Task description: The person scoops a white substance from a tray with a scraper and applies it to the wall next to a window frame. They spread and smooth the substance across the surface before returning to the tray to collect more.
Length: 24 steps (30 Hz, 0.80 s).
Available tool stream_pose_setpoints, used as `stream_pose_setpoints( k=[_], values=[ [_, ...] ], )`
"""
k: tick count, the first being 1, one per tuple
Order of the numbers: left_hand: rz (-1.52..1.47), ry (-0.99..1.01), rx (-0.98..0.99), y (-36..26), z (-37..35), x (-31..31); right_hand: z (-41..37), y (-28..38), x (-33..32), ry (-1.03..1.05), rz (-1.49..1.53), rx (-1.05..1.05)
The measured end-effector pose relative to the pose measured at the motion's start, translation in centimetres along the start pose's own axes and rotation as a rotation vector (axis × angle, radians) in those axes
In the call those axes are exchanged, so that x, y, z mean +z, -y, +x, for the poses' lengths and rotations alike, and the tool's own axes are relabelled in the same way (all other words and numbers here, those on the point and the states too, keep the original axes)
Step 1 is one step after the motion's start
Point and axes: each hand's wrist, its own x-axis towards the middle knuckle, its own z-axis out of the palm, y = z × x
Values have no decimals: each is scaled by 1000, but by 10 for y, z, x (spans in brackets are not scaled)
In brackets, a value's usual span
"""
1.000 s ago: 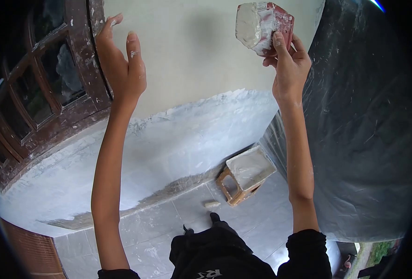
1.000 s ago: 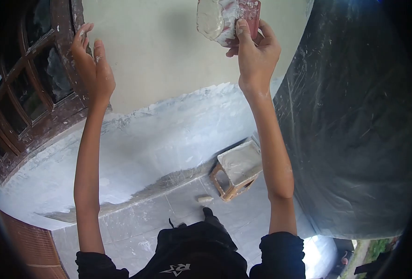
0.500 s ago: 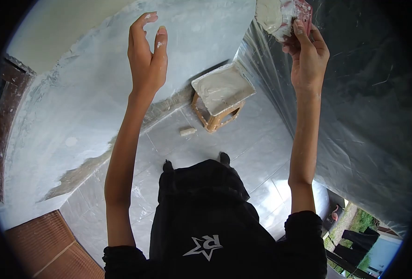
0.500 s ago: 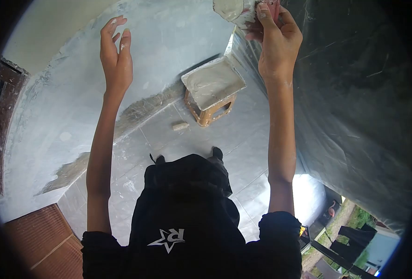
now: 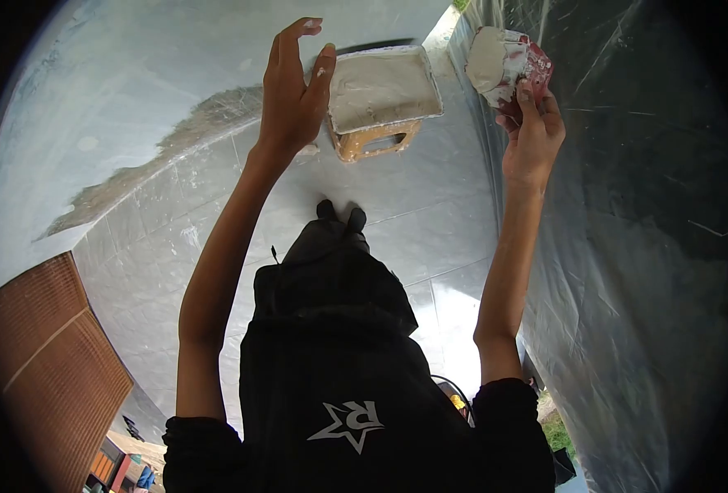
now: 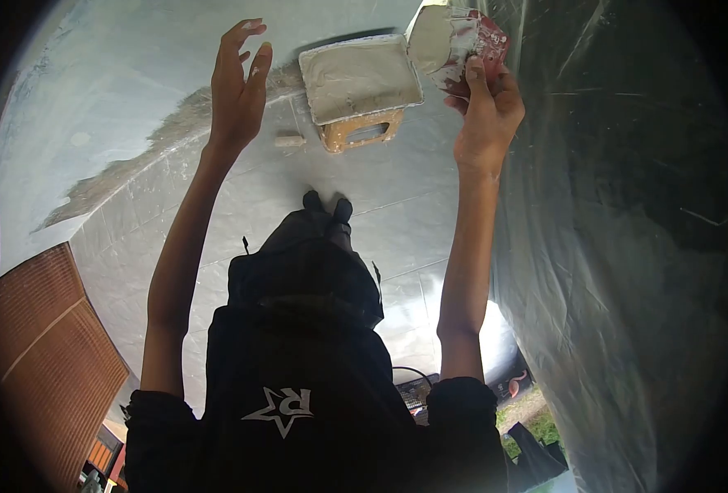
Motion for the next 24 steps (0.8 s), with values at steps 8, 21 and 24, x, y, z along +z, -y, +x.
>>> stream_pose_setpoints(
  k=[8, 21, 24],
  values=[
    [-34, 19, -247, 21, -11, 44, 17, -41, -10, 18, -91, 180],
    [131, 149, -771, 122, -134, 190, 149, -285, -57, 427, -874, -209],
    [170, 160, -868, 142, -167, 231, 169, -346, -66, 599, -975, -172]
  ],
)
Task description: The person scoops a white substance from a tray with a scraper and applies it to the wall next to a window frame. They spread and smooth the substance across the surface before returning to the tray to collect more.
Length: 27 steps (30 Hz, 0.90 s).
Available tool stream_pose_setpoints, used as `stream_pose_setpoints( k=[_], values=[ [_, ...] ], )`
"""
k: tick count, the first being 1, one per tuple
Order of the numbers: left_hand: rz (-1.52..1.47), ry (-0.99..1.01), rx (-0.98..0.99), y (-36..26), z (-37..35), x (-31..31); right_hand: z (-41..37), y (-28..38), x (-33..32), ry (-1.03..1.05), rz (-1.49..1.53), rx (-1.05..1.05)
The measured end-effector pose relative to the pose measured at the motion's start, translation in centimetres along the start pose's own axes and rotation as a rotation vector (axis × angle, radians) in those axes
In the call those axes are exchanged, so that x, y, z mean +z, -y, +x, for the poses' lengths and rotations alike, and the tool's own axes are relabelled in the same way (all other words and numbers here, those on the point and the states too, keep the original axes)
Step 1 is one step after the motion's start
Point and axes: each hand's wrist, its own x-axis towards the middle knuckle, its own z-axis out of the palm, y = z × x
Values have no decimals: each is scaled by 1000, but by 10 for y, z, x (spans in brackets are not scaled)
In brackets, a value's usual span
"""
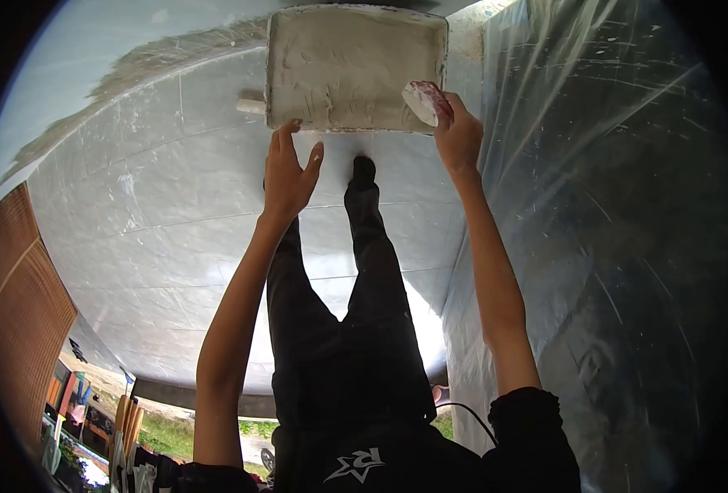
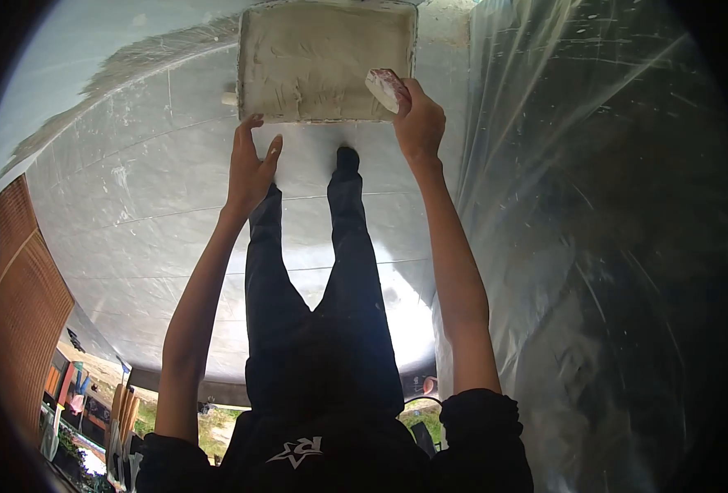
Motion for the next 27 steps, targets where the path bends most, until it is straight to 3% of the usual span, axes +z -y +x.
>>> stream_pose_setpoints(
  k=[3, 5, 11, 22, 27],
  values=[
    [60, 47, -90, 24, -2, 35, 9, -24, 25, 151, -201, -59],
    [239, -62, -34, 35, 1, 54, 11, -32, 37, 176, -236, -81],
    [432, -118, -9, 60, 13, 78, 9, -43, 50, 203, -295, -122],
    [398, -148, -30, 68, 21, 93, 12, -45, 44, 284, -256, -114],
    [424, -162, -19, 68, 23, 95, 17, -40, 47, 414, -226, -116]
  ],
)
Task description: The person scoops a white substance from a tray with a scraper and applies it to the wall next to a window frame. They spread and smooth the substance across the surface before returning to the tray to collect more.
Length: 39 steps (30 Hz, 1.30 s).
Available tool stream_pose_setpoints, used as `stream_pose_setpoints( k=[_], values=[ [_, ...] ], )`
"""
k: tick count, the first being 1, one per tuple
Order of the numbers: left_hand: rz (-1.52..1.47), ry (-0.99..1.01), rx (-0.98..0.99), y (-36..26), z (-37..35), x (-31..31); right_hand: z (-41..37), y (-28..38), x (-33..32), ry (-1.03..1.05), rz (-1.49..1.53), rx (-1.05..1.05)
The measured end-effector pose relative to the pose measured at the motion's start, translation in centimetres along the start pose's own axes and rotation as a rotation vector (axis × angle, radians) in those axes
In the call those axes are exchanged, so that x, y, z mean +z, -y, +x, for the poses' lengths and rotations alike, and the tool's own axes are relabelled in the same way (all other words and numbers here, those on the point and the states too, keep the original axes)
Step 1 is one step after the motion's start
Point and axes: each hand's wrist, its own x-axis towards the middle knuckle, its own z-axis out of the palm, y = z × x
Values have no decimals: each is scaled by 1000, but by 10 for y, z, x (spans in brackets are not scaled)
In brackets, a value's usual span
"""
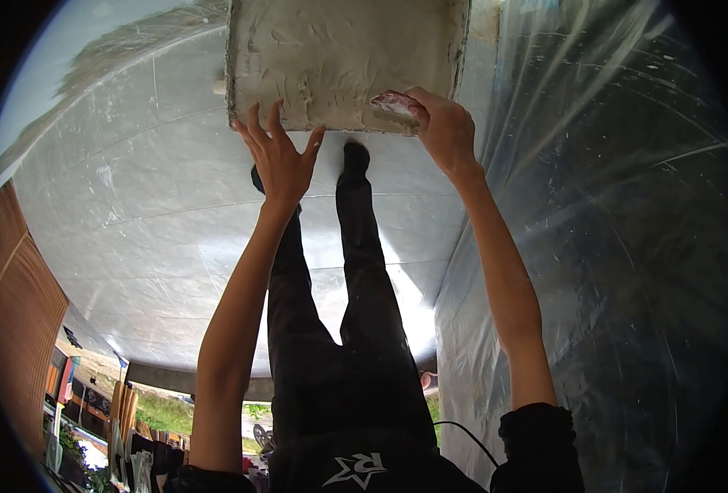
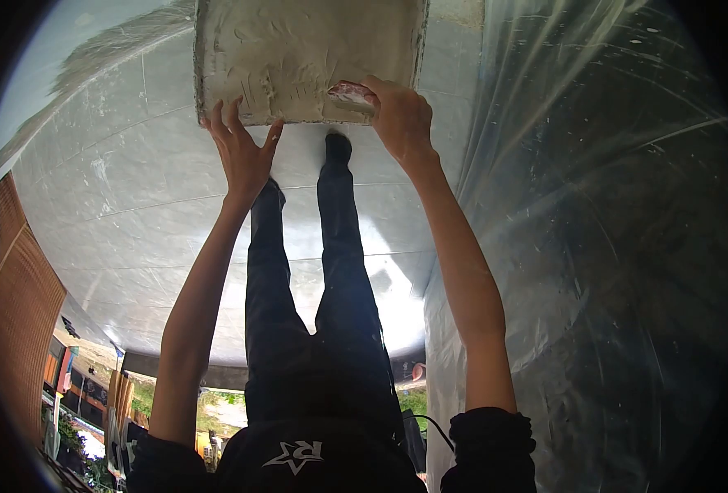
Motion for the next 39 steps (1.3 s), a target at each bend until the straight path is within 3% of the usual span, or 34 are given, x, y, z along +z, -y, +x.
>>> stream_pose_setpoints(
  k=[16, 22, 24, 28, 30, 33, 39],
  values=[
    [-26, -33, -20, -3, 1, 3, 31, 7, -12, 235, -1, -96],
    [-67, -54, -32, -2, 2, 0, 42, -1, -31, 254, 130, -169],
    [-71, -70, -29, -6, 4, -10, 37, 14, -54, 325, 245, -8],
    [-171, -52, -27, -13, 9, -52, 22, 34, -88, 271, 445, 154],
    [-186, -76, 5, -19, 15, -80, 13, 60, -118, 259, 756, 255],
    [-375, -109, -34, -29, 31, -133, 0, 95, -156, 195, 975, 272],
    [-588, -229, 85, -65, 67, -272, -24, 194, -238, 0, 1278, 62]
  ],
)
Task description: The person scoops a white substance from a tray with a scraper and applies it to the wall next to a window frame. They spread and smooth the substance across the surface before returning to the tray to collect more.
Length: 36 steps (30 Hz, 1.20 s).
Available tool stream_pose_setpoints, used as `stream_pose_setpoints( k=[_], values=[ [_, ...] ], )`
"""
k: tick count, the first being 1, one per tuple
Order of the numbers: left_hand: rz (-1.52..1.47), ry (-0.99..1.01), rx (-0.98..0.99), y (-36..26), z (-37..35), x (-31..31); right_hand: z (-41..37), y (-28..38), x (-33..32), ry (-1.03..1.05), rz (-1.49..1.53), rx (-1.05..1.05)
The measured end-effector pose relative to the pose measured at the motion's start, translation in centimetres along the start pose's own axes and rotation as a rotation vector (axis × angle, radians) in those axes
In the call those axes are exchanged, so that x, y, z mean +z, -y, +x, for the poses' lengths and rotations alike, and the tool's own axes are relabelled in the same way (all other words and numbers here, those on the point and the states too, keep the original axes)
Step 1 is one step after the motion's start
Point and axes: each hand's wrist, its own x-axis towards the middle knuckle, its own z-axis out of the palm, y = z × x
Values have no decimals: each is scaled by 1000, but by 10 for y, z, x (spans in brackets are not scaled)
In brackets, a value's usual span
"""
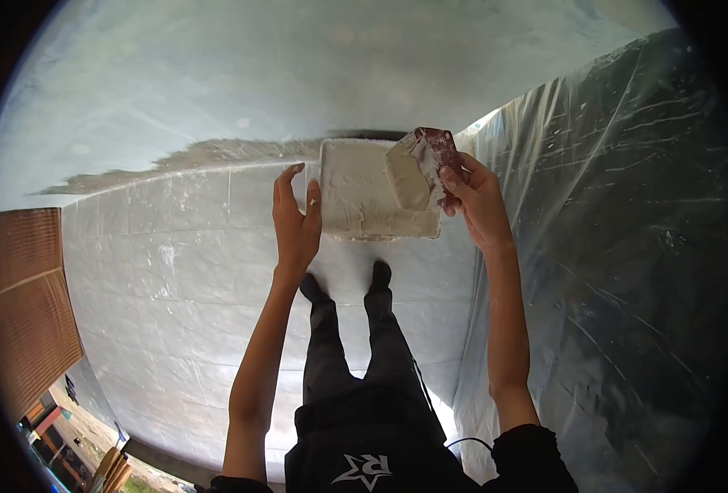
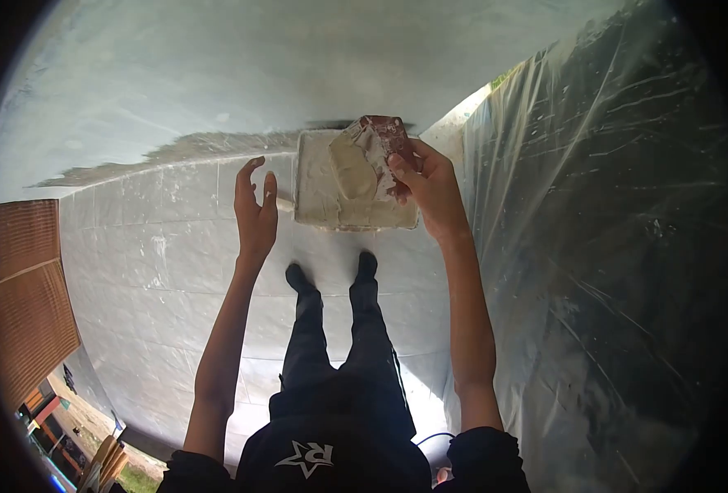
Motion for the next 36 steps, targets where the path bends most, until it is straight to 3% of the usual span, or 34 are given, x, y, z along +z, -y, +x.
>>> stream_pose_setpoints(
  k=[4, 8, 17, 22, 28, 36],
  values=[
    [-97, -101, 225, -78, 45, -82, -28, 89, 68, -24, 142, -201],
    [-154, -139, 318, -134, 73, -150, -42, 149, 119, 69, 224, -371],
    [-303, -299, 507, -232, 134, -266, -59, 272, 231, 107, 331, -511],
    [-201, -504, 737, -275, 174, -322, -39, 341, 277, 327, 287, -594],
    [-122, -638, 882, -305, 216, -390, -29, 400, 337, 455, 273, -704],
    [-126, -714, 927, -280, 281, -451, 0, 419, 410, 225, 144, -802]
  ],
)
